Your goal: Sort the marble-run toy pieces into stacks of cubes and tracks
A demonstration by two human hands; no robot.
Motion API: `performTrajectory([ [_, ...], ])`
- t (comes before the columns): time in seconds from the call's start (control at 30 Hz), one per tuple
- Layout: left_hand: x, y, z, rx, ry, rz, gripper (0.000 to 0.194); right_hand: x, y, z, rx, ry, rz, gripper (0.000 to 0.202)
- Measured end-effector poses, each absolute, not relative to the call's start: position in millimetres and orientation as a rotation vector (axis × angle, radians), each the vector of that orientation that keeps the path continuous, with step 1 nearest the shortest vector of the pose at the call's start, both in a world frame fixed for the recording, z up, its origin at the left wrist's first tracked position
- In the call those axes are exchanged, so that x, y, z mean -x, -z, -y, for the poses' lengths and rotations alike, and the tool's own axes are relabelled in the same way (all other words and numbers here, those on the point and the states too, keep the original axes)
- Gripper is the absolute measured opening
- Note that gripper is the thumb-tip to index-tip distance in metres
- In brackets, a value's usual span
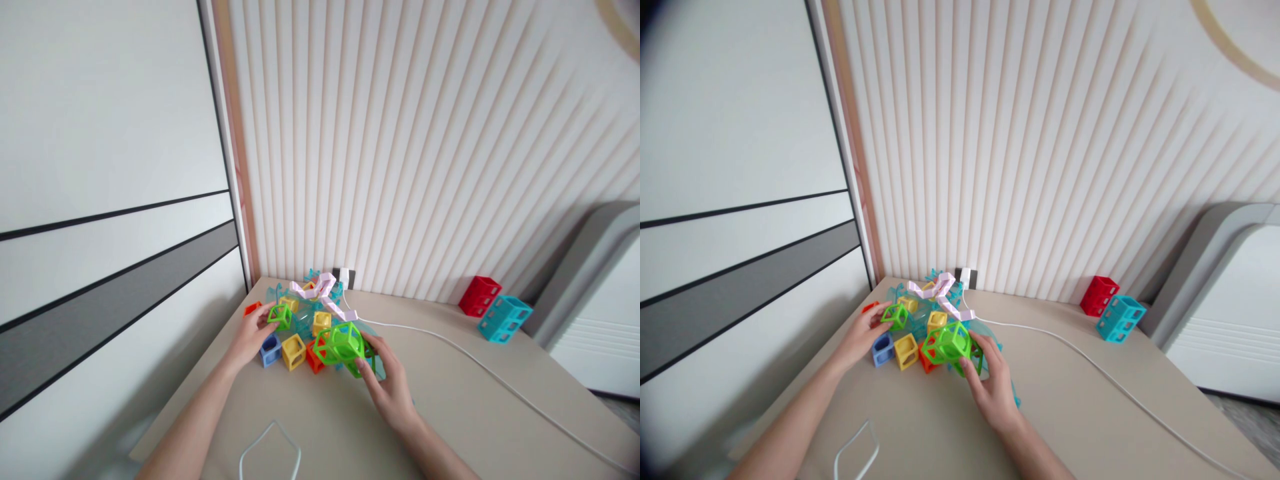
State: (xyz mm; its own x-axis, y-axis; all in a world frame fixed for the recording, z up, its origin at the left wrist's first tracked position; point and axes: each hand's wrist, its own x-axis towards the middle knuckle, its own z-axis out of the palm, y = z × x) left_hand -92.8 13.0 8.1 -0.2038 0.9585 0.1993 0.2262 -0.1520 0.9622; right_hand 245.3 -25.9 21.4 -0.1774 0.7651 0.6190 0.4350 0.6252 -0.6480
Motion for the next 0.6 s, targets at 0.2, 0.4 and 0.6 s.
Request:
performTrajectory([
  [0.2,97.6,-7.6,-12.8,-1.445,-1.362,-1.523,0.057,-245.0,-20.2,25.6,0.959,-0.397,1.797,0.038],
  [0.4,94.7,-8.1,-11.5,-1.529,-1.363,-1.570,0.045,-243.4,-23.8,25.9,0.944,-0.394,1.795,0.037],
  [0.6,91.2,-13.9,-7.1,-1.523,-1.368,-1.577,0.041,-243.9,-26.1,26.6,0.937,-0.383,1.790,0.036],
])
